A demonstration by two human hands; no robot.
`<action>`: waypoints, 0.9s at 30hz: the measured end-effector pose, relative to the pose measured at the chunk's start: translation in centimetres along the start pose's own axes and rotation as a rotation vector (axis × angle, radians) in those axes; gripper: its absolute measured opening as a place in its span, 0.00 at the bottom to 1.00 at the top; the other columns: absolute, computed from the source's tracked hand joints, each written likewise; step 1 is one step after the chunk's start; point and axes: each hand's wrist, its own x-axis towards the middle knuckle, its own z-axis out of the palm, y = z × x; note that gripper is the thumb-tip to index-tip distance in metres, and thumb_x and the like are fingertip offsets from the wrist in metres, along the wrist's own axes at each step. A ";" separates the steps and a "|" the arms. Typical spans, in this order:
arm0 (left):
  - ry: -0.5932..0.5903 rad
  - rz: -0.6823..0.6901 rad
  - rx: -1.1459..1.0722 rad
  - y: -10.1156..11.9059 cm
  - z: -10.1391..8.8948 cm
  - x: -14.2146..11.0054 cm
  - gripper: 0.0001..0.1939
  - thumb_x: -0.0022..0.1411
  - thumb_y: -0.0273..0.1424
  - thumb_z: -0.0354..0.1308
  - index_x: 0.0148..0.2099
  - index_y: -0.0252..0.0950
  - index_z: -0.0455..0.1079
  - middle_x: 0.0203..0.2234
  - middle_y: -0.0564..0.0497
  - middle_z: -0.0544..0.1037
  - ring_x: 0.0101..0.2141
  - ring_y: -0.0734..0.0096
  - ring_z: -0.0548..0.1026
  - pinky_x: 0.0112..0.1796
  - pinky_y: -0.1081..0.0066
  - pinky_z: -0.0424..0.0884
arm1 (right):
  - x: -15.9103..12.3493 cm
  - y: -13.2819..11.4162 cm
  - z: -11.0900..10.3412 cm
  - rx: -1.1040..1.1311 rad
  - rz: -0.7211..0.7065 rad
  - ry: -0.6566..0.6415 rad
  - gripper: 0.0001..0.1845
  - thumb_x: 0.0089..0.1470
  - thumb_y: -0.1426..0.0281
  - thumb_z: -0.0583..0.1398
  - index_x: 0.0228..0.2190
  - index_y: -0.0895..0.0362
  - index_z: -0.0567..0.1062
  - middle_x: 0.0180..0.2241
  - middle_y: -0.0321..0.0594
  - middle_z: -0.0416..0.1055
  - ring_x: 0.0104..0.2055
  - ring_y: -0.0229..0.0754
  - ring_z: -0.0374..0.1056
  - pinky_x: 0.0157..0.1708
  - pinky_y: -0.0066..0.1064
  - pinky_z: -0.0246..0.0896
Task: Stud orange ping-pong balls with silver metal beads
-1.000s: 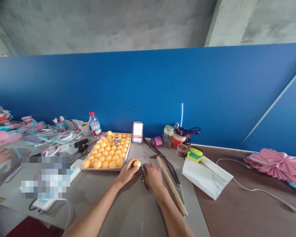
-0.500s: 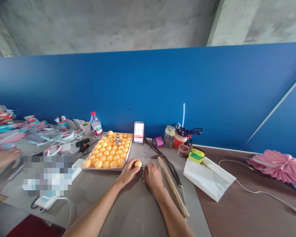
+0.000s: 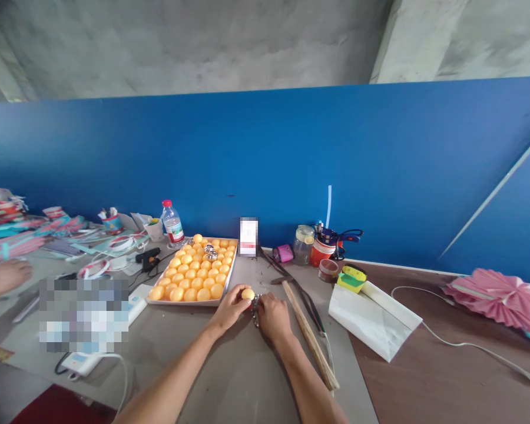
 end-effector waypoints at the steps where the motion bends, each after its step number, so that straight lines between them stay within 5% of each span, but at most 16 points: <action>1: 0.001 0.001 -0.003 0.0 0.0 0.0 0.16 0.52 0.29 0.55 0.45 0.33 0.66 0.36 0.49 0.72 0.36 0.69 0.70 0.39 0.70 0.67 | 0.0 0.1 0.1 0.017 -0.002 0.015 0.09 0.54 0.73 0.53 0.28 0.57 0.72 0.33 0.40 0.72 0.38 0.40 0.68 0.35 0.28 0.51; 12: -0.004 -0.009 -0.045 0.3 0.1 0.0 0.17 0.51 0.29 0.56 0.45 0.34 0.66 0.36 0.49 0.73 0.36 0.69 0.71 0.39 0.70 0.68 | 0.3 0.7 0.7 0.527 -0.020 0.238 0.11 0.50 0.70 0.50 0.25 0.57 0.71 0.27 0.40 0.71 0.30 0.41 0.66 0.33 0.30 0.58; 27: -0.028 -0.070 -0.173 0.6 0.0 0.0 0.23 0.50 0.33 0.61 0.49 0.32 0.66 0.38 0.46 0.74 0.37 0.66 0.72 0.41 0.68 0.68 | 0.3 -0.2 -0.3 0.892 0.116 0.203 0.09 0.47 0.65 0.55 0.25 0.58 0.71 0.19 0.35 0.65 0.21 0.37 0.58 0.22 0.28 0.55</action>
